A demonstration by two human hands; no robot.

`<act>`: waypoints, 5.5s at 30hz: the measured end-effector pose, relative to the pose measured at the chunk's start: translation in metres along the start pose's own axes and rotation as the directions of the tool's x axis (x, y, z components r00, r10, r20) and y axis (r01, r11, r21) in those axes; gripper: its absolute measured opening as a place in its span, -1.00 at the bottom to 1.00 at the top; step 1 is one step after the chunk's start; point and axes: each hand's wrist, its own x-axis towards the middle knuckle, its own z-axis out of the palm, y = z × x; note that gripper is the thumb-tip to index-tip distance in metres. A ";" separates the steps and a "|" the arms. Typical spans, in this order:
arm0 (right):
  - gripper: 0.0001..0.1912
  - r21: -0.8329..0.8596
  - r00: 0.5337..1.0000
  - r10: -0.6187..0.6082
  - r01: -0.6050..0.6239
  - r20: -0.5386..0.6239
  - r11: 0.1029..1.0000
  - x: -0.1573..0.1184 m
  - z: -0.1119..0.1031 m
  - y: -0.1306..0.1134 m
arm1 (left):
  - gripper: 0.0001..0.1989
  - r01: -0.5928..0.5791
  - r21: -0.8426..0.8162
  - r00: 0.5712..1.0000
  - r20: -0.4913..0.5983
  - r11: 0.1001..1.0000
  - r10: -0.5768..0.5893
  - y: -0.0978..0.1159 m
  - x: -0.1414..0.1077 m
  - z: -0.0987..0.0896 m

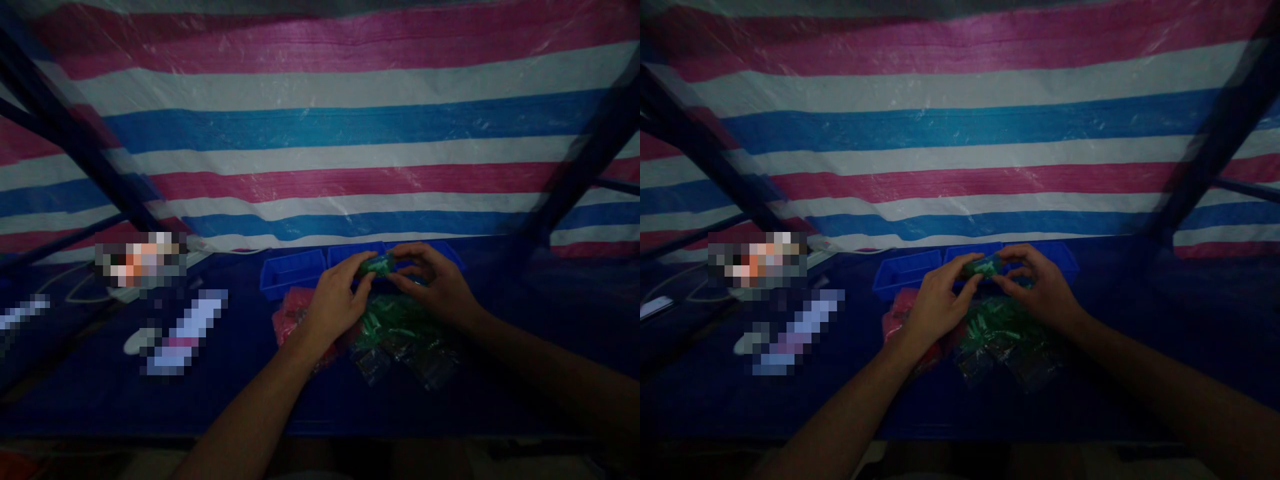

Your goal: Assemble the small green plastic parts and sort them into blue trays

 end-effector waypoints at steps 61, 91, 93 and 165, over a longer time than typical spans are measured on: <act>-0.64 -0.762 0.958 -0.020 0.240 0.287 0.601 0.008 -0.023 0.031 | -0.66 0.070 0.472 0.972 0.166 0.879 -0.167 -0.037 -0.003 -0.034; -0.82 -0.604 0.921 -0.223 0.380 0.320 0.700 0.012 -0.017 0.006 | -0.79 -0.052 0.136 0.940 0.341 0.989 0.003 -0.025 -0.001 -0.032; -0.83 -0.570 0.922 -0.221 0.371 0.317 0.733 0.011 -0.016 0.001 | -0.81 -0.037 0.121 0.969 0.247 0.992 0.006 -0.022 0.001 -0.035; -0.57 0.141 0.952 0.221 -0.253 0.213 0.957 -0.001 0.001 -0.011 | -0.60 0.321 -0.504 0.947 0.194 0.802 -0.257 -0.002 0.002 -0.016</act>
